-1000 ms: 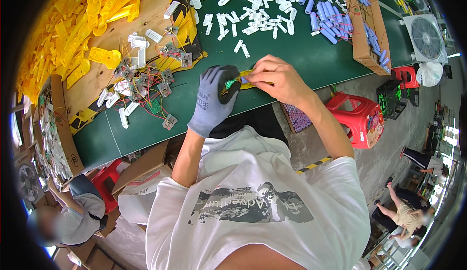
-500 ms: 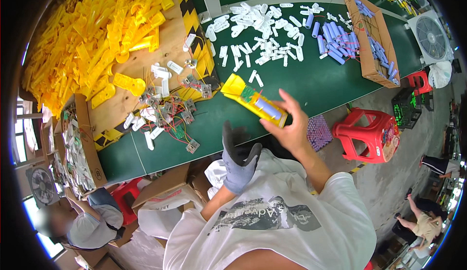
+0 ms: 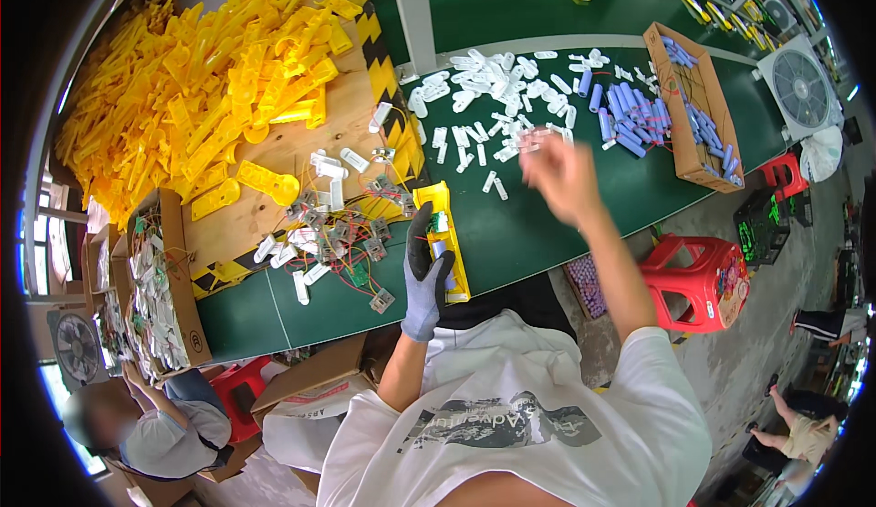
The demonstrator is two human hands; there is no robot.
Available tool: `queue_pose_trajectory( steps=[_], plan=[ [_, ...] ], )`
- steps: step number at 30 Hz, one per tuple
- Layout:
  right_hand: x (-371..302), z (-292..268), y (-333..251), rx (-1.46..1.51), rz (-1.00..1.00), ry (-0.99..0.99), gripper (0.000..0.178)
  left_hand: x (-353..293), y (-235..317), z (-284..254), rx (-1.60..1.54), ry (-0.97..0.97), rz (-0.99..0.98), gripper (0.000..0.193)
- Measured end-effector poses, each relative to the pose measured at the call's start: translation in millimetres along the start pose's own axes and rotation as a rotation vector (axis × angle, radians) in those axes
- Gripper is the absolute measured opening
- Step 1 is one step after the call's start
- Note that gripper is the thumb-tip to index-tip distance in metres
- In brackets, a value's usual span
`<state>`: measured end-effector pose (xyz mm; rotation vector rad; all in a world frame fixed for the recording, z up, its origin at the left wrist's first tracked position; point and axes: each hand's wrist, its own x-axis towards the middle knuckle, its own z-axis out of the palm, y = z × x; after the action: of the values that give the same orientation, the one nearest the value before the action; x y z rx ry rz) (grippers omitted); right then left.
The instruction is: Assembling internal components into plastic flashlight housings.
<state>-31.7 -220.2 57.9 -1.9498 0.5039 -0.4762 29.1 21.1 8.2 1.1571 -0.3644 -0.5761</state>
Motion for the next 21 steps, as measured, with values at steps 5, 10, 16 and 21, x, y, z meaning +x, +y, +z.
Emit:
queue_pose_trajectory(
  steps=[5,10,16,21],
  plan=[
    [155.6,-5.0,29.1,-0.699,0.051,0.153,0.028,-2.1,-12.3,-1.5,-0.035,-0.01,0.022,0.067],
    [179.2,6.6,55.3,-0.867,0.084,-0.005,0.029,5.6,-15.5,4.3,-0.033,0.153,-0.107,0.031],
    [125.3,6.1,34.9,-0.396,-0.084,0.237,0.022,10.4,-18.5,5.8,-0.123,0.174,-0.042,0.027],
    [5.8,19.1,21.3,0.345,0.03,-0.034,0.011,11.2,-18.1,13.6,0.006,0.21,-0.026,0.024]
  ],
)
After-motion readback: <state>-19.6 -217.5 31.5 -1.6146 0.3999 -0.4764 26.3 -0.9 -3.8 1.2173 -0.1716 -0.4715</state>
